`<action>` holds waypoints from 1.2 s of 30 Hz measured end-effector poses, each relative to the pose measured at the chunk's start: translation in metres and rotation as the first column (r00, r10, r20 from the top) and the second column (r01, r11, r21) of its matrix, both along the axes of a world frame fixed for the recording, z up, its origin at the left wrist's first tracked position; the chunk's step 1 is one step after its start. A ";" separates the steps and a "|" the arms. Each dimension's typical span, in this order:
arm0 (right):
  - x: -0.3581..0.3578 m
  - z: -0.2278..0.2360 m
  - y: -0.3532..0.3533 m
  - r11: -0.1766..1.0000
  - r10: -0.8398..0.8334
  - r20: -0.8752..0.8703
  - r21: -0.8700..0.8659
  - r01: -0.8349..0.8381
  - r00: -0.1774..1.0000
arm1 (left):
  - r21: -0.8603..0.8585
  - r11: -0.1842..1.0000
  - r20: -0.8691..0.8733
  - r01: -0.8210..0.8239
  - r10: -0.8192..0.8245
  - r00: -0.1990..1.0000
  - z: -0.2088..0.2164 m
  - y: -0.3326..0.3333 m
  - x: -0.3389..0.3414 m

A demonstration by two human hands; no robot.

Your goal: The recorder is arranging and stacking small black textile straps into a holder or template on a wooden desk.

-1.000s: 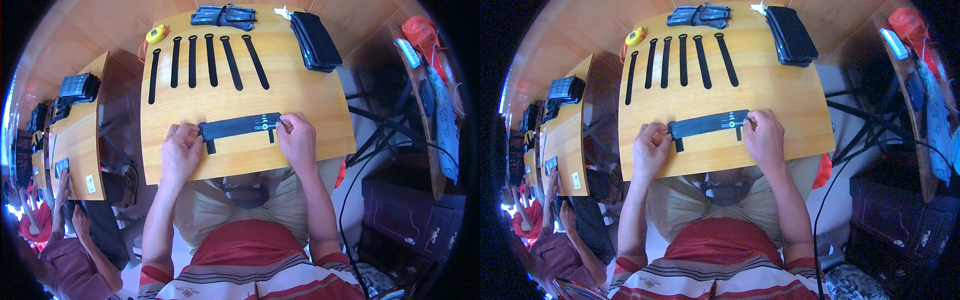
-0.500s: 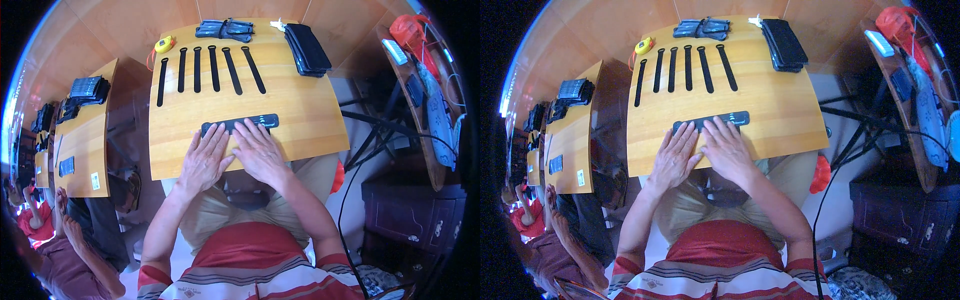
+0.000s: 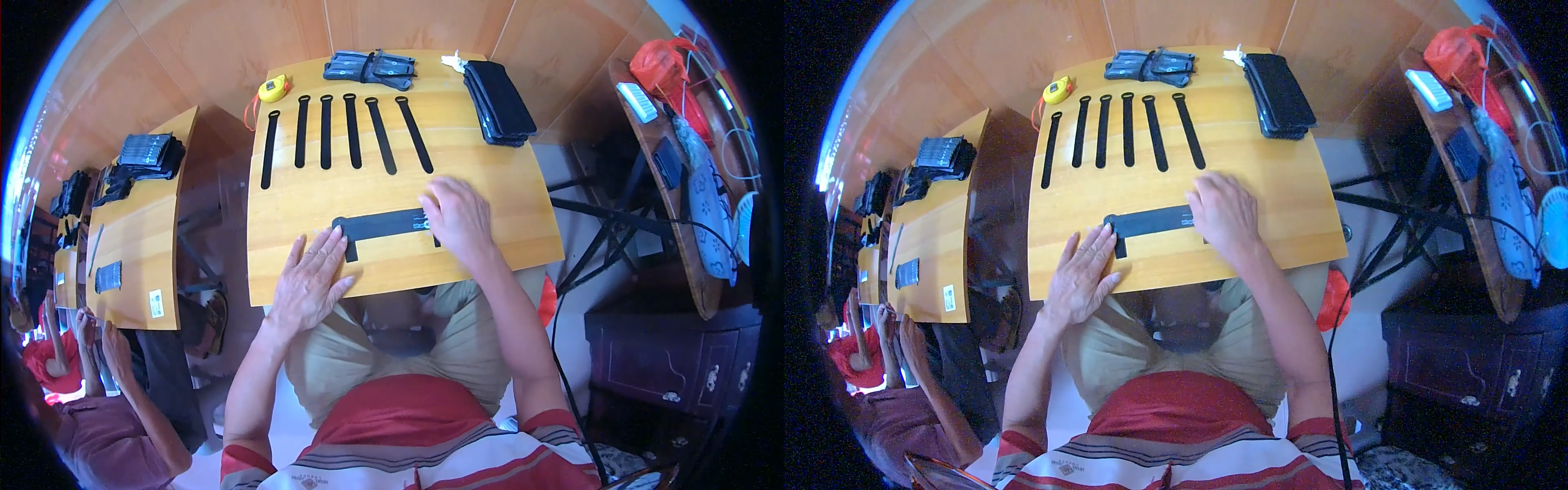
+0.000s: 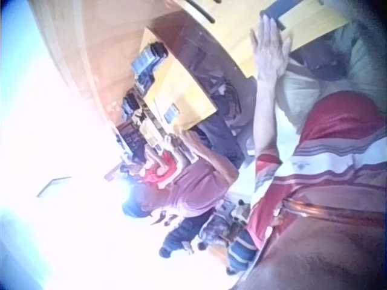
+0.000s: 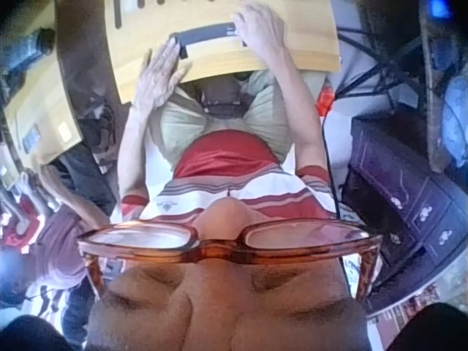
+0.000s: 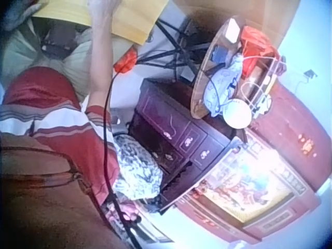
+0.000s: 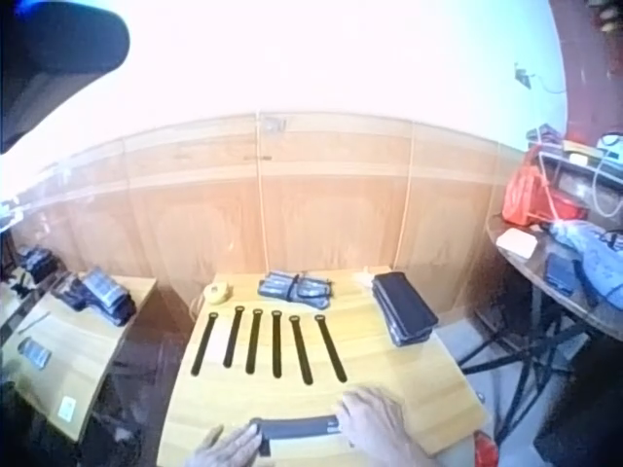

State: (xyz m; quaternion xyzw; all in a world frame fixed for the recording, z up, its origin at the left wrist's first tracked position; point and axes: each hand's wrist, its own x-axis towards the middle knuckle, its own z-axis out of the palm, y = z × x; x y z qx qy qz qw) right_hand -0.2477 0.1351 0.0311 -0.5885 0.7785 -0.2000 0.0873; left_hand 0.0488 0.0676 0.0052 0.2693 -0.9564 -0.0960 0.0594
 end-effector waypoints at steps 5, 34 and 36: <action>-0.030 -0.029 -0.056 0.988 -0.075 -0.241 -0.148 0.040 0.968 | -0.018 1.000 -0.002 0.010 -0.010 1.000 -0.002 0.001 -0.003; -0.038 -0.032 0.179 0.926 0.068 -0.396 -0.316 -0.206 0.916 | 0.090 0.995 -0.301 -0.037 0.062 0.952 0.000 0.009 -0.002; -0.024 -0.004 0.181 0.871 0.063 -0.291 -0.451 -0.195 0.955 | 0.086 0.996 -0.396 -0.014 0.047 0.917 -0.001 0.026 -0.005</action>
